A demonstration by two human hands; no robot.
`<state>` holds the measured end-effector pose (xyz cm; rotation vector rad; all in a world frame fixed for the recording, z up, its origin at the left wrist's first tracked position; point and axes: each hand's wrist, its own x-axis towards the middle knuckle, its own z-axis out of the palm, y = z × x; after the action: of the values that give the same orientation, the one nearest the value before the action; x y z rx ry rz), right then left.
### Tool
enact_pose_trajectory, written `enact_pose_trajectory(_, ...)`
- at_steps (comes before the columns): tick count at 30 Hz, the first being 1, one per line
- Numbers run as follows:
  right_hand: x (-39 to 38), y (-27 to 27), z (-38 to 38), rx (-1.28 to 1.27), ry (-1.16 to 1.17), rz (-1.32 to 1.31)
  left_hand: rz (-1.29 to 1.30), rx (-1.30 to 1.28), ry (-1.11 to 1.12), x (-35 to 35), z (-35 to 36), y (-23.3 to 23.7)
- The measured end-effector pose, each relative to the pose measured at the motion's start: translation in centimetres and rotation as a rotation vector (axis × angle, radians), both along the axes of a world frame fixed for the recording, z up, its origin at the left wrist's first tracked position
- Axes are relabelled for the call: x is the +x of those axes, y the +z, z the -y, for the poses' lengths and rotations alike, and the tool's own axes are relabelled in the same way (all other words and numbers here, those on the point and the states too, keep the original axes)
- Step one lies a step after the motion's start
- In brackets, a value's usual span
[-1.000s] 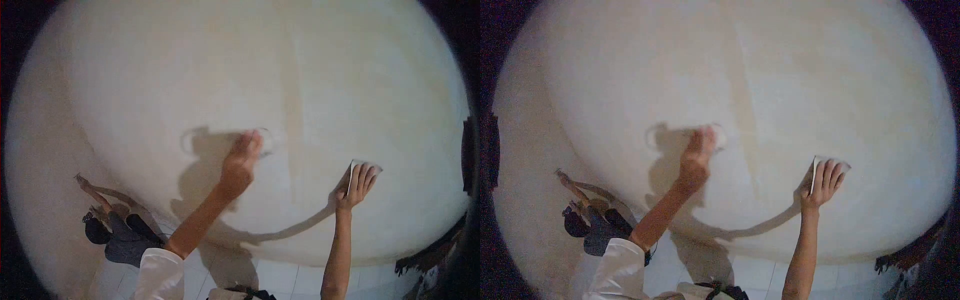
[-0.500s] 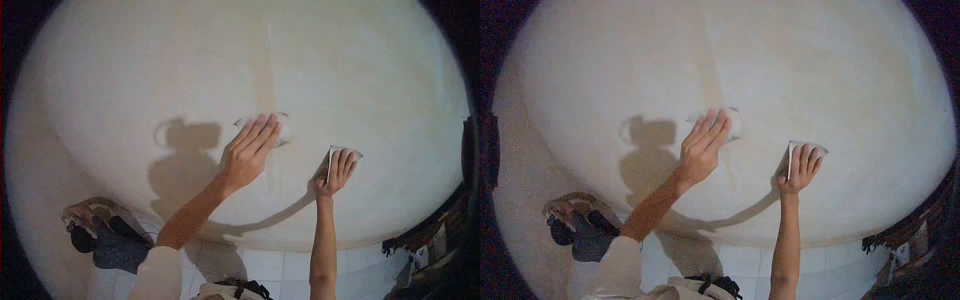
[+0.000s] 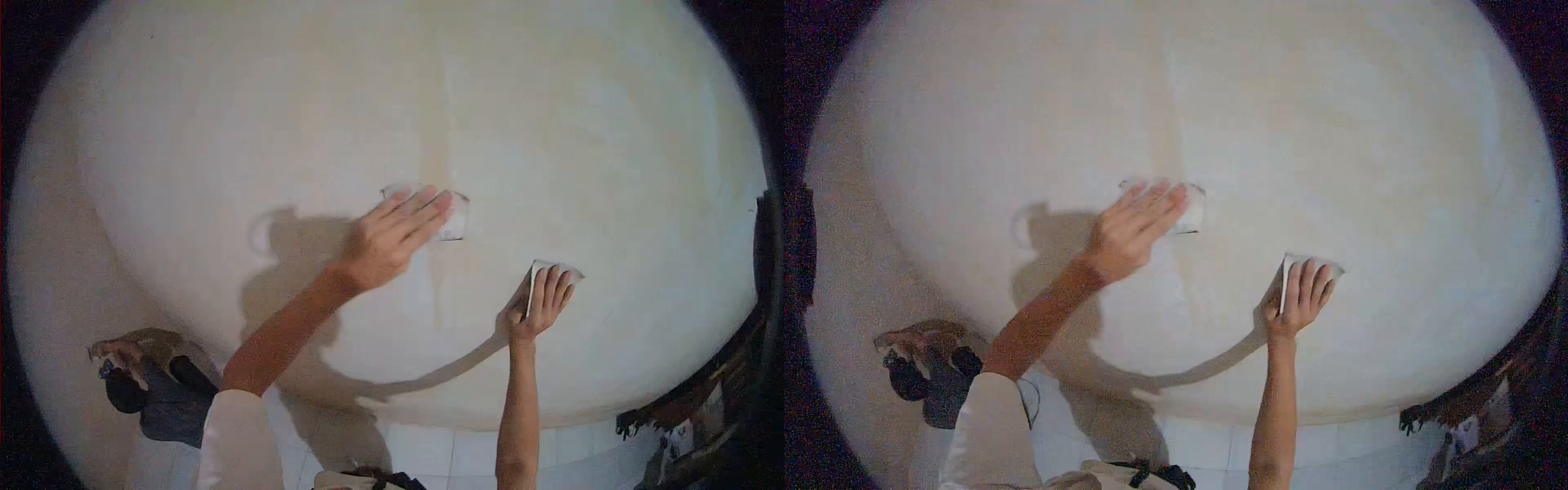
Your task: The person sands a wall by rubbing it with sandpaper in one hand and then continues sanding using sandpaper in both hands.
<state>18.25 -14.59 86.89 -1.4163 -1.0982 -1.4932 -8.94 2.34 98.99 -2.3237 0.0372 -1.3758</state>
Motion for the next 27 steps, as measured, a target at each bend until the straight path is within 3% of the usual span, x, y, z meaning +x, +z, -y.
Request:
enact_pose_trajectory(2, 0.1, -0.3, 0.2, -0.025, -0.028, -0.029, 0.027, 0.038, -0.006, -0.9, -1.6, 1.2)
enact_pose_trajectory(4, 0.1, -0.2, 0.1, -0.007, -0.018, 0.018, 0.386, -0.046, 0.168, -2.1, -3.3, 3.0)
enact_pose_trajectory(8, -0.2, 0.1, 0.0, 0.008, -0.013, 0.033, 0.415, -0.066, 0.262, -0.2, -1.0, 2.0)
enact_pose_trajectory(10, -0.1, -0.2, 0.0, -0.002, -0.004, 0.004, 0.13, -0.059, 0.047, 0.8, 1.2, 0.3)
enact_pose_trajectory(11, 0.0, -0.3, 0.1, -0.007, 0.003, -0.015, 0.129, -0.064, 0.045, 0.7, 0.7, 0.2)
enact_pose_trajectory(13, 0.1, -0.3, 0.3, -0.026, -0.006, 0.002, 0.208, -0.126, 0.105, 0.2, -2.0, 1.2)
enact_pose_trajectory(15, 0.2, -0.7, 0.3, -0.063, -0.054, -0.039, 0.51, -0.069, 0.255, -1.9, -3.7, 4.8)
enact_pose_trajectory(19, -0.1, 0.0, 0.2, -0.016, -0.007, 0.037, 0.492, -0.002, 0.305, 0.0, -2.6, 5.6)
enact_pose_trajectory(22, -0.1, -0.1, 0.1, -0.011, -0.015, -0.006, 0.177, -0.083, 0.026, 2.5, 1.3, 3.3)
enact_pose_trajectory(26, 0.3, 0.0, 0.2, -0.02, -0.016, 0.068, 0.327, -0.092, -0.024, 0.5, -1.8, 4.8)
enact_pose_trajectory(27, -0.2, 0.2, 0.4, -0.036, -0.029, 0.041, 0.406, -0.101, 0.066, -0.3, -1.8, 5.5)
